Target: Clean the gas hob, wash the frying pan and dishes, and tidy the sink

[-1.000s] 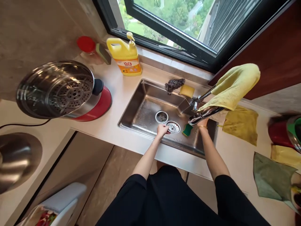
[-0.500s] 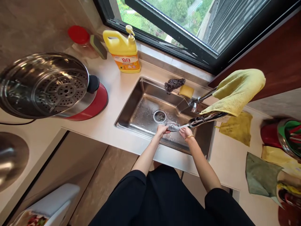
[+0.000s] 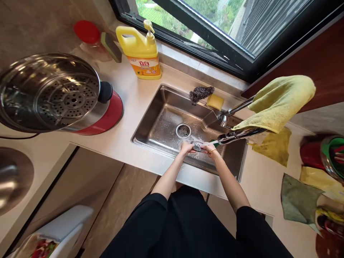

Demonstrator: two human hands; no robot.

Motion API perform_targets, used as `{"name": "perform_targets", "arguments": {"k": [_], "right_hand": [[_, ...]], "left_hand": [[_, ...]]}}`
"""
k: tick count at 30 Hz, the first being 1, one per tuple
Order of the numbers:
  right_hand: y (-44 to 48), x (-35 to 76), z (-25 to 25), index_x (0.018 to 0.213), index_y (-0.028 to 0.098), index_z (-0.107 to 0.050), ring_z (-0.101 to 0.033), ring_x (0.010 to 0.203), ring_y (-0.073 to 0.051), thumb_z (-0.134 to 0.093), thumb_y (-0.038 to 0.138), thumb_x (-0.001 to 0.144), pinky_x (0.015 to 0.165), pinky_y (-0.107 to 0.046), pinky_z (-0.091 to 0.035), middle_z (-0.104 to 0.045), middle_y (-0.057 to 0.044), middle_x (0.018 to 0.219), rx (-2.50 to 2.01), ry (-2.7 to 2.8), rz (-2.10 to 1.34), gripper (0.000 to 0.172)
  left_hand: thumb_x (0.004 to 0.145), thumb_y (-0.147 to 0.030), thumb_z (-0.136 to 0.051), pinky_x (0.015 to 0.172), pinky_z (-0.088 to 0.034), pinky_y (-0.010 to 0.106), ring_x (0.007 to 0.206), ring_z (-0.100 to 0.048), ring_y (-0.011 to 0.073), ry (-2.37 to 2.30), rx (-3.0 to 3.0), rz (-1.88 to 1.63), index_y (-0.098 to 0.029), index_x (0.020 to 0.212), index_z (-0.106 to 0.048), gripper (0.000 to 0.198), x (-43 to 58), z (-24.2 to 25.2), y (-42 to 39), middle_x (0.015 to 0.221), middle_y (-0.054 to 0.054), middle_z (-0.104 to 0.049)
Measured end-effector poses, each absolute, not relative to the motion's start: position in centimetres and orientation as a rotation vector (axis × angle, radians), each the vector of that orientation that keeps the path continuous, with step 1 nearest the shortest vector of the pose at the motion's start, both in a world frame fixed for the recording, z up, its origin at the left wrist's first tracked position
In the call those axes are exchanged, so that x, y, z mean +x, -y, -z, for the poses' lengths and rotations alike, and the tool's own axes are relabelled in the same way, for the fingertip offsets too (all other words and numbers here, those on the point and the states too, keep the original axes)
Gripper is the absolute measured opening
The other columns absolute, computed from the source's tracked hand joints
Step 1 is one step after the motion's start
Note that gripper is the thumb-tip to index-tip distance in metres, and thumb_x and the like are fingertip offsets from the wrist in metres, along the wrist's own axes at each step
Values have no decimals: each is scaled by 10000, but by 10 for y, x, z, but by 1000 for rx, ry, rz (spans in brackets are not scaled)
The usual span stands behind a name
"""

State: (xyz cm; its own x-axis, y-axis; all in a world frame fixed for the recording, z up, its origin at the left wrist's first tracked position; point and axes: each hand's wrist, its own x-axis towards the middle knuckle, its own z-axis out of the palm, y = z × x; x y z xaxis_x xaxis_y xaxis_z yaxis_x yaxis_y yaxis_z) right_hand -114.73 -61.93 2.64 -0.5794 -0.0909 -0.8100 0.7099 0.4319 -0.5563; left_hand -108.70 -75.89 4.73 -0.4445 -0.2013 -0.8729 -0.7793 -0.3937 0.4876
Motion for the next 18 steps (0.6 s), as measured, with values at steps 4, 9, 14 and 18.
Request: {"name": "perform_targets", "arguments": {"k": [4, 9, 14, 18], "right_hand": [[627, -1155, -21, 705, 159, -607, -622, 729, -171, -687, 304, 696, 601, -225, -471, -665, -52, 710, 425, -2084, 1038, 166], [631, -1163, -21, 792, 194, -695, -629, 968, -229, -465, 433, 897, 786, -279, -457, -710, -120, 952, -11, -2577, 534, 348], [627, -1168, -6, 775, 195, -701, -651, 796, -195, -675, 416, 737, 728, -252, -471, -714, -43, 771, -145, -2424, 680, 226], [632, -1166, 4, 563, 189, -593, -656, 822, -217, -687, 321, 740, 754, -268, -457, -680, -65, 667, -246, -2451, 563, 240]], "left_hand": [[644, -64, -672, 512, -531, 237, 498, -655, 185, -1554, -1333, -1793, -130, 564, -573, 143, -1085, -46, 761, 501, 30, -588], [662, -97, -651, 476, -494, 198, 520, -671, 186, -1672, -1356, -1694, -151, 558, -567, 145, -1081, -45, 768, 506, 23, -594], [686, -139, -641, 503, -504, 211, 555, -687, 195, -1737, -1321, -1651, -147, 610, -603, 85, -1079, -46, 773, 587, 54, -659], [685, -171, -644, 537, -507, 220, 545, -685, 200, -1825, -1263, -1588, -150, 605, -620, 86, -1078, -44, 771, 552, 52, -658]]}}
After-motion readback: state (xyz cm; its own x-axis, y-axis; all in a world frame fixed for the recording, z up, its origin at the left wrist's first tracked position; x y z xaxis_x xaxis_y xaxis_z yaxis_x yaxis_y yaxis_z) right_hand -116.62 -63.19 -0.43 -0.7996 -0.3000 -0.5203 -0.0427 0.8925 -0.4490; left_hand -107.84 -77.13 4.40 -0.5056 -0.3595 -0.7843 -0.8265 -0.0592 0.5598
